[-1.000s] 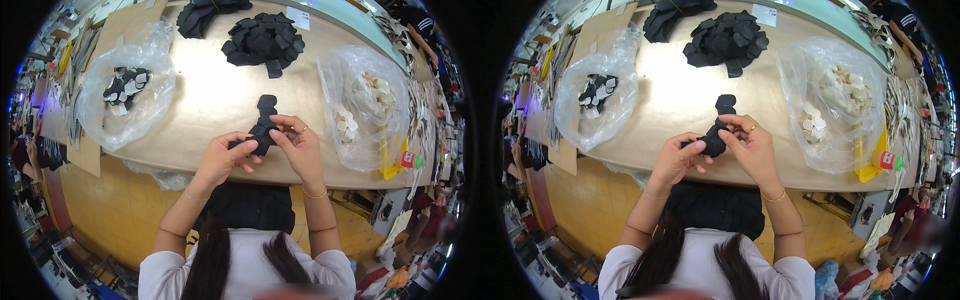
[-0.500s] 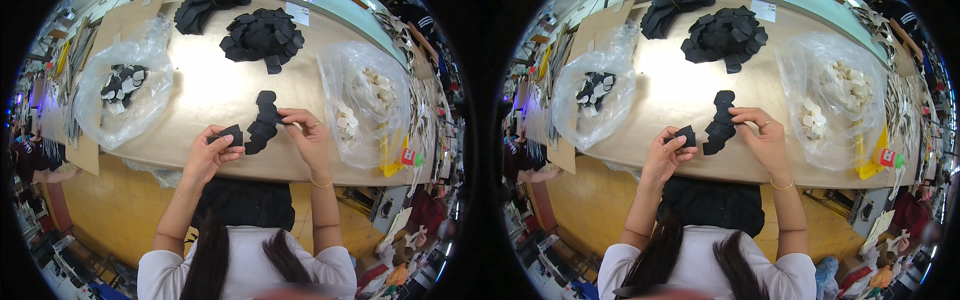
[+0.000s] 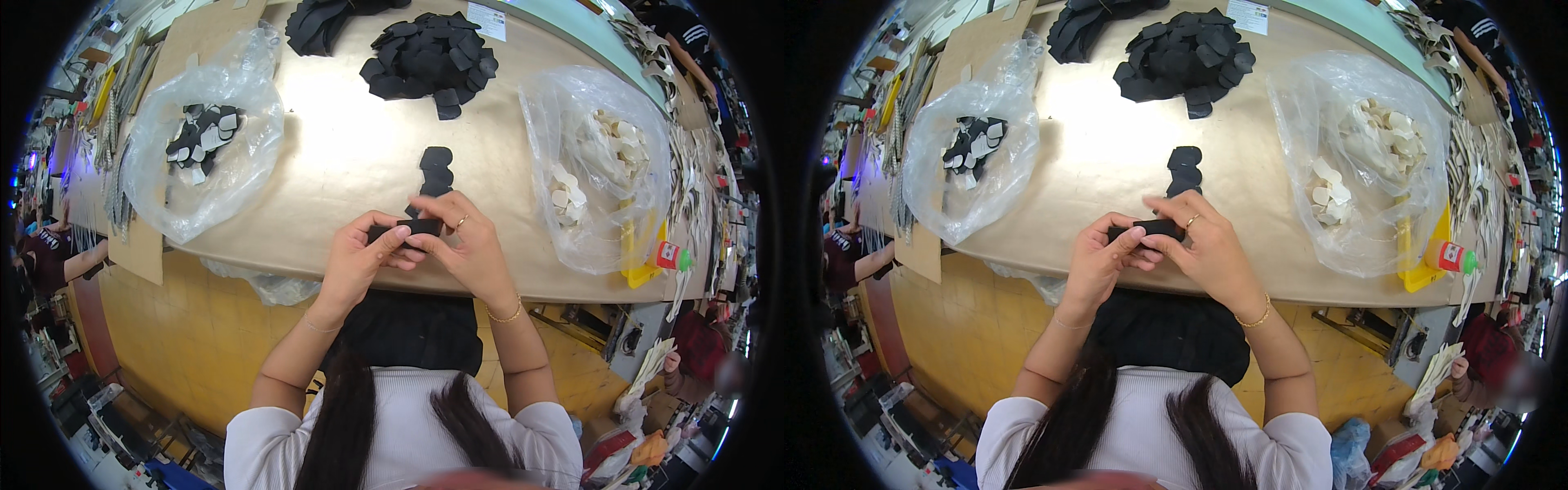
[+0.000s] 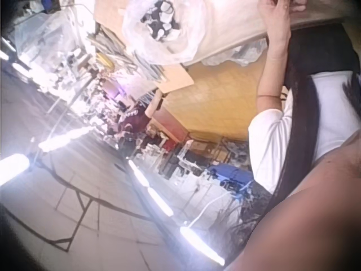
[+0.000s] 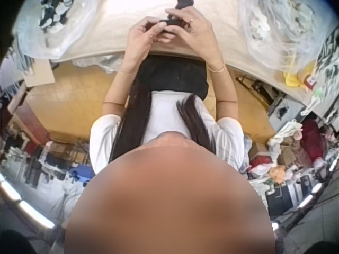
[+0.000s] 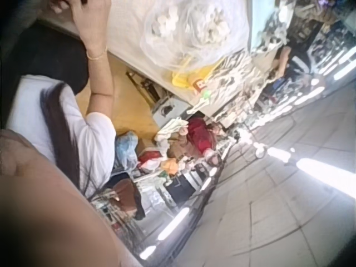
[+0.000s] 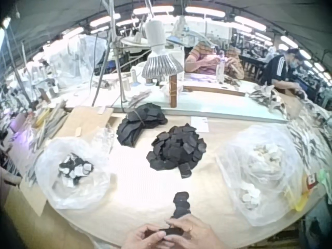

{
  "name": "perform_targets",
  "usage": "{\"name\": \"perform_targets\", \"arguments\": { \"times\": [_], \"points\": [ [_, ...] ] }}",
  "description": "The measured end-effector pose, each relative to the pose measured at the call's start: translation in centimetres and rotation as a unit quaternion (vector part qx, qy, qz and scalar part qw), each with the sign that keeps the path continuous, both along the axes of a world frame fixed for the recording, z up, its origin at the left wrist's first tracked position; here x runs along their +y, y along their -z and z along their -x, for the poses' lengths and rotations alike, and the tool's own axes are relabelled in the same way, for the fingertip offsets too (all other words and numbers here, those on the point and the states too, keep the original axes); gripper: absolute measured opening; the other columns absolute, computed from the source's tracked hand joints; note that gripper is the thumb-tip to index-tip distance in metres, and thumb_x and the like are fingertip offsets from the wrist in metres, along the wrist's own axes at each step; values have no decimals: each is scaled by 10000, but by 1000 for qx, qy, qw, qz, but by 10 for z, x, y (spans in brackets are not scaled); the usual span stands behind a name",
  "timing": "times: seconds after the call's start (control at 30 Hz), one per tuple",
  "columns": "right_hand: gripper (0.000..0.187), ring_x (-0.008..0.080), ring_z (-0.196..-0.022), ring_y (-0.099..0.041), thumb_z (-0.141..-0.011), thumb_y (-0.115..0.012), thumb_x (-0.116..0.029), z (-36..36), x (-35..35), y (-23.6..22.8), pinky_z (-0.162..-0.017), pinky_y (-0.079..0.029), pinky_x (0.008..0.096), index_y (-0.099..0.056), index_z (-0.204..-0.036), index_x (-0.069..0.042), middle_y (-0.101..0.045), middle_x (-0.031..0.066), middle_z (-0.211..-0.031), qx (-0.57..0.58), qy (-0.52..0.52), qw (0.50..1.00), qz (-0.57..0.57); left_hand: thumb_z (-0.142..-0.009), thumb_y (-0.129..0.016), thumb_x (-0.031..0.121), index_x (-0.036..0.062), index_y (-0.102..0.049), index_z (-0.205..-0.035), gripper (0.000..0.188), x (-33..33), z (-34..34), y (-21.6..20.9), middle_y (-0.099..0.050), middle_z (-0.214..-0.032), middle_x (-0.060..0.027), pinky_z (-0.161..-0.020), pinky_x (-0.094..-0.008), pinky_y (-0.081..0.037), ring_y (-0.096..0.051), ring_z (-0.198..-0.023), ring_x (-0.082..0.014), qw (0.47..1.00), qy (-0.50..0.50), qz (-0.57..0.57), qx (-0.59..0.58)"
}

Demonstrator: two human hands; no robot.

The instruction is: The person assembles small black and white shoe components by hand at a workbench. They pick up black pieces, align them with white inserts, and place the assembled units into a plastic bag. The person also moves a bundle of black pieces and a cardboard sheet aside to access materials.

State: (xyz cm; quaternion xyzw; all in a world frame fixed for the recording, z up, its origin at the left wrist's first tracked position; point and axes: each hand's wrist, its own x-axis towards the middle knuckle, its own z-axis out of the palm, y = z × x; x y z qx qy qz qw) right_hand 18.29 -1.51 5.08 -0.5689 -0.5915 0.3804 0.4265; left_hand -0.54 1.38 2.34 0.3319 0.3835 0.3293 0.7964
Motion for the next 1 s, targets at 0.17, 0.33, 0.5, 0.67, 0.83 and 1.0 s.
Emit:
{"name": "perform_targets", "arguments": {
  "times": [0.17, 0.33, 0.5, 0.67, 0.83, 1.0],
  "points": [
    [233, 96, -799, -593, -851, -765, -26, -15, -2, 1, -718, -469, 228, -686, -1071, -23, -693, 25, -923, -3, 70, 997, 25, -1001, -607, 106, -11, -606, -1096, 151, 2, 5, -1, -708, -1015, -162, -726, -297, -633, -744, -885, -261, 998, -35, 55, -13],
    [147, 52, -811, -576, -944, -664, 0, -15, -9, 12, -727, -474, 192, -644, -1089, 3, -577, 10, -1017, 218, 114, 965, 88, -979, -589, 35, 7, -594, -1144, 167, 1, 5, -2, -696, -1086, -157, -763, -303, -634, -733, -968, -278, 991, -65, 97, -65],
    [158, 66, -844, -573, -947, -649, 9, 2, -12, 20, -724, -476, 219, -647, -1105, 5, -523, 23, -1026, 115, 126, 984, 50, -954, -607, 7, -28, -575, -1233, 283, 3, 9, -6, -695, -1106, -171, -765, -298, -635, -734, -958, -274, 998, -31, 62, 9],
    [218, 122, -832, -584, -905, -692, -4, 6, -3, 20, -705, -485, 273, -667, -1121, -8, -564, 50, -966, -188, 152, 964, -109, -936, -630, -12, -54, -572, -1245, 317, 3, 12, -11, -701, -1097, -179, -750, -288, -633, -738, -933, -261, 997, -34, 57, 30],
    [237, 120, -781, -595, -886, -738, -71, 0, -10, 12, -671, -486, 260, -692, -1117, -42, -657, 51, -910, 19, 98, 995, -8, -928, -657, -21, -62, -607, -1163, 243, -4, 7, -9, -712, -1065, -185, -780, -279, -611, -733, -912, -226, 998, -21, 20, 54],
    [179, 52, -765, -596, -915, -738, -105, -9, -7, 12, -707, -485, 211, -715, -1068, -16, -695, 6, -862, 110, 130, 983, 68, -932, -657, -16, -46, -656, -1044, 116, -17, 2, -3, -714, -1084, -169, -879, -323, -575, -697, -994, -217, 986, -6, -136, 97]
  ]
}}
